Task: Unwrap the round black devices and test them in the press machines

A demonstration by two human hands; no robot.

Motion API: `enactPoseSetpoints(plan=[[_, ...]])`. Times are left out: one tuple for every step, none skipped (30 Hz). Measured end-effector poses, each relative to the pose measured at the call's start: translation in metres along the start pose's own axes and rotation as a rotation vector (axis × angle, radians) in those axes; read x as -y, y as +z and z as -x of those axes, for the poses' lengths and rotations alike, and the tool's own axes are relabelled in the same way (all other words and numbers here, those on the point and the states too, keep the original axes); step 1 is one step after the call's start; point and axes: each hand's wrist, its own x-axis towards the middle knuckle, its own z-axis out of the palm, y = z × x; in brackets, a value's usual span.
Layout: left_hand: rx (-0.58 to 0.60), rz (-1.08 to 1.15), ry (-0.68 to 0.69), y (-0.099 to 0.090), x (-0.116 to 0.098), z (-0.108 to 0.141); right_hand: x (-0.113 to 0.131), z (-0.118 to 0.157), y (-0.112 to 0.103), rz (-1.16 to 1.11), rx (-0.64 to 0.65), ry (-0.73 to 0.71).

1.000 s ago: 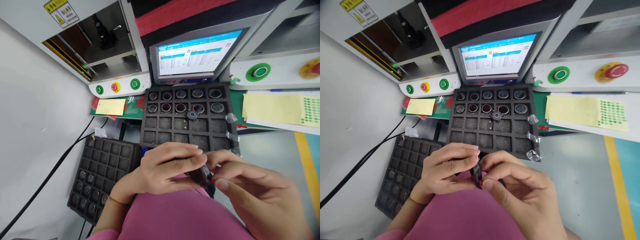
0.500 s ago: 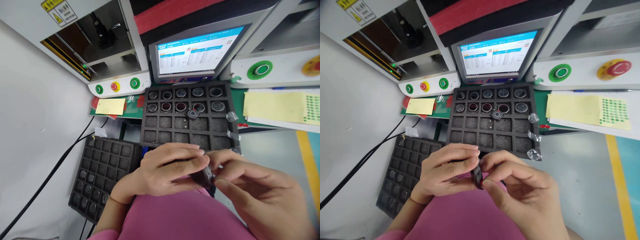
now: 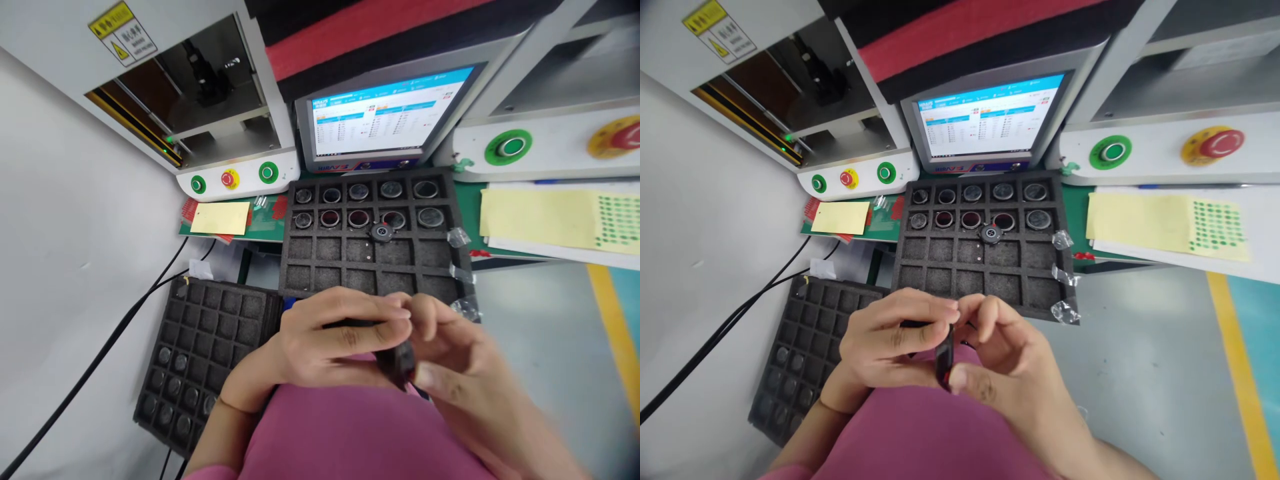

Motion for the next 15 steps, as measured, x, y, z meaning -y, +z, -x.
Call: enactPoseSetpoints(plan=[[-0.003, 0.085, -0.015, 0.001, 0.003, 0.000, -0.002, -0.001, 0.001, -0.005, 0.006, -0.009], [-0.013, 0.193, -0.068, 0.003, 0.005, 0.000, -0.002, -0.003, 0.001, 0.017, 0.007, -0.038], [-0.019, 0.328, -0.152, 0.005, 0.007, 0.000, -0.003, -0.004, 0.001, 0.058, -0.006, -0.089], [-0.025, 0.489, -0.268, 0.007, 0.009, -0.001, -0.003, -0.004, 0.001, 0.115, -0.044, -0.166], [-0.040, 0.664, -0.401, 0.009, 0.009, -0.001, -0.002, -0.005, -0.001, 0.181, -0.105, -0.262], [-0.047, 0.839, -0.535, 0.011, 0.010, -0.001, -0.002, -0.006, -0.003, 0.252, -0.180, -0.377], [-0.051, 0.995, -0.658, 0.012, 0.009, -0.001, -0.002, -0.007, -0.005, 0.331, -0.240, -0.501], [-0.046, 1.118, -0.761, 0.013, 0.008, -0.001, -0.003, -0.009, -0.008, 0.412, -0.266, -0.625], [-0.038, 1.198, -0.855, 0.013, 0.006, -0.002, -0.004, -0.010, -0.011, 0.486, -0.249, -0.736], [-0.038, 1.243, -0.930, 0.014, 0.004, -0.002, -0.005, -0.011, -0.014, 0.546, -0.192, -0.818], [-0.042, 1.256, -0.988, 0.014, 0.001, -0.002, -0.007, -0.012, -0.017, 0.593, -0.111, -0.868], [-0.058, 1.245, -1.024, 0.014, -0.002, -0.002, -0.009, -0.012, -0.020, 0.623, -0.035, -0.892], [-0.083, 1.224, -1.040, 0.014, -0.005, -0.002, -0.012, -0.013, -0.023, 0.630, 0.017, -0.884], [-0.107, 1.202, -1.045, 0.014, -0.008, -0.002, -0.014, -0.012, -0.026, 0.608, 0.032, -0.828], [-0.128, 1.187, -1.050, 0.015, -0.010, -0.002, -0.016, -0.012, -0.028, 0.564, 0.025, -0.721]])
